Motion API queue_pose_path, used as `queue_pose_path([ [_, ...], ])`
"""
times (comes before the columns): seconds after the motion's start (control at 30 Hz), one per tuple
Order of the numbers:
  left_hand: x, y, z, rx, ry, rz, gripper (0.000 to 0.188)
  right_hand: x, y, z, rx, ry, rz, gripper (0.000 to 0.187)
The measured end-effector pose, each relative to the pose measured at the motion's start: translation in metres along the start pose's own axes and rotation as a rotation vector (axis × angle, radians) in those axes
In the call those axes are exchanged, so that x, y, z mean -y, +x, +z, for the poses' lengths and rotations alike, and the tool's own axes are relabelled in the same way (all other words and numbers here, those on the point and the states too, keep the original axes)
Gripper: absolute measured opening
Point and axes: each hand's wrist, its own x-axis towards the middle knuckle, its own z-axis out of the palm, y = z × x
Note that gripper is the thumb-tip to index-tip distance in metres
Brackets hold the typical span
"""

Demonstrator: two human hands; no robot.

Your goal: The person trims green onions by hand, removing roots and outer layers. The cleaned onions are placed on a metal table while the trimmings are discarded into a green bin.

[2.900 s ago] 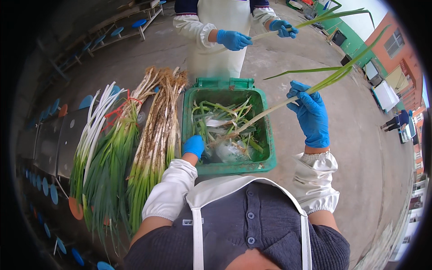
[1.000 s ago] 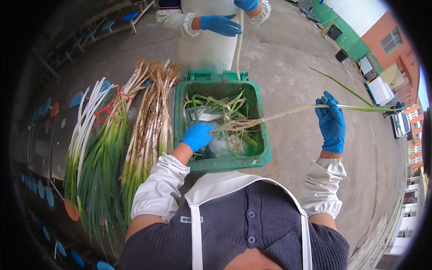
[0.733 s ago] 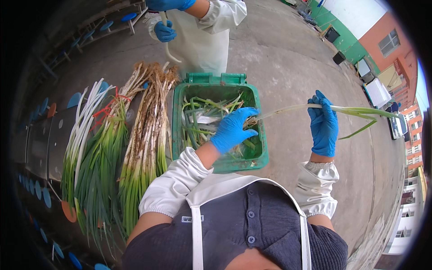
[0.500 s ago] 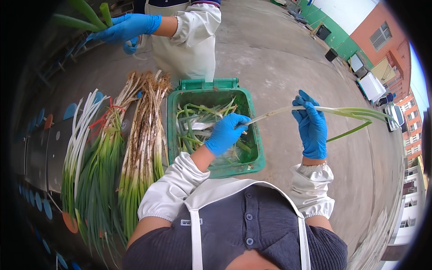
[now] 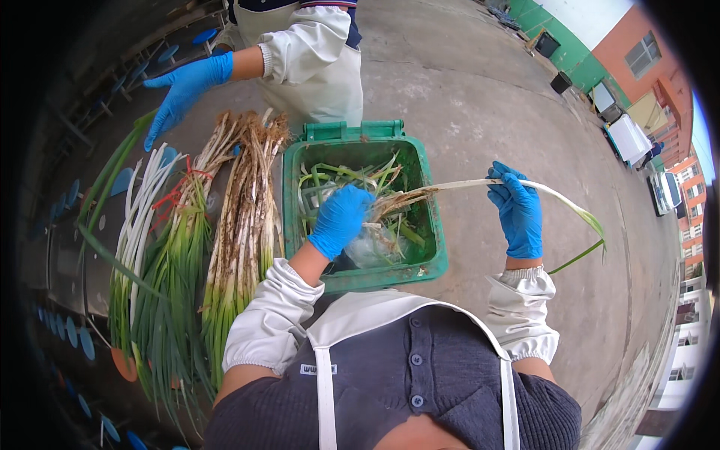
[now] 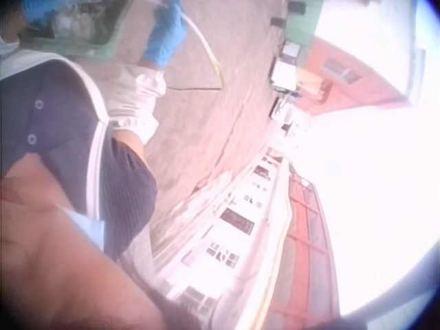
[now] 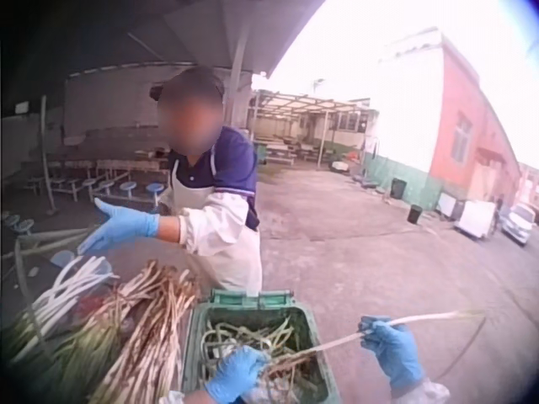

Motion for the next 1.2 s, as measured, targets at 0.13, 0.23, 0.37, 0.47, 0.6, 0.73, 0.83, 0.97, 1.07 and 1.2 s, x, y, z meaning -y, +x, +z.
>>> queue_pose_path([
  [0.13,0.041,-0.023,0.001,0.085,0.119,-0.079,0.025,0.006,0.0,-0.009,-0.058,-0.005,-0.051,0.027],
  [0.23,0.007,-0.005,0.005,-0.011,-0.054,-0.052,0.037,0.012,-0.002,0.0,-0.088,-0.046,-0.079,0.024],
  [0.37,-0.082,0.049,0.004,-0.132,-0.401,0.133,0.055,0.013,-0.012,0.026,-0.117,-0.124,-0.111,0.022],
  [0.47,-0.096,0.066,0.02,-0.014,-0.211,0.031,0.041,0.01,-0.013,0.037,-0.111,-0.115,-0.104,0.021],
  [0.6,-0.074,0.062,0.039,-0.121,-0.322,0.146,0.029,-0.002,-0.011,0.035,-0.162,-0.076,-0.122,0.016],
  [0.73,-0.078,0.059,0.03,-0.068,-0.564,0.059,0.018,-0.006,-0.012,0.03,-0.17,-0.023,-0.086,0.016],
  [0.83,-0.077,0.058,0.031,-0.012,-0.658,0.003,0.014,-0.007,-0.013,0.029,-0.146,-0.004,-0.066,0.016],
  [0.97,-0.075,0.056,0.03,0.057,-0.733,-0.114,0.012,-0.009,-0.012,0.028,-0.115,-0.012,-0.042,0.017],
  [1.07,-0.075,0.061,0.02,0.17,-0.677,-0.22,0.013,-0.011,-0.011,0.026,-0.118,0.002,-0.036,0.017],
  [1.2,-0.055,0.051,0.026,0.027,-0.788,-0.208,0.021,-0.016,-0.009,0.023,-0.132,0.005,-0.078,0.017],
])
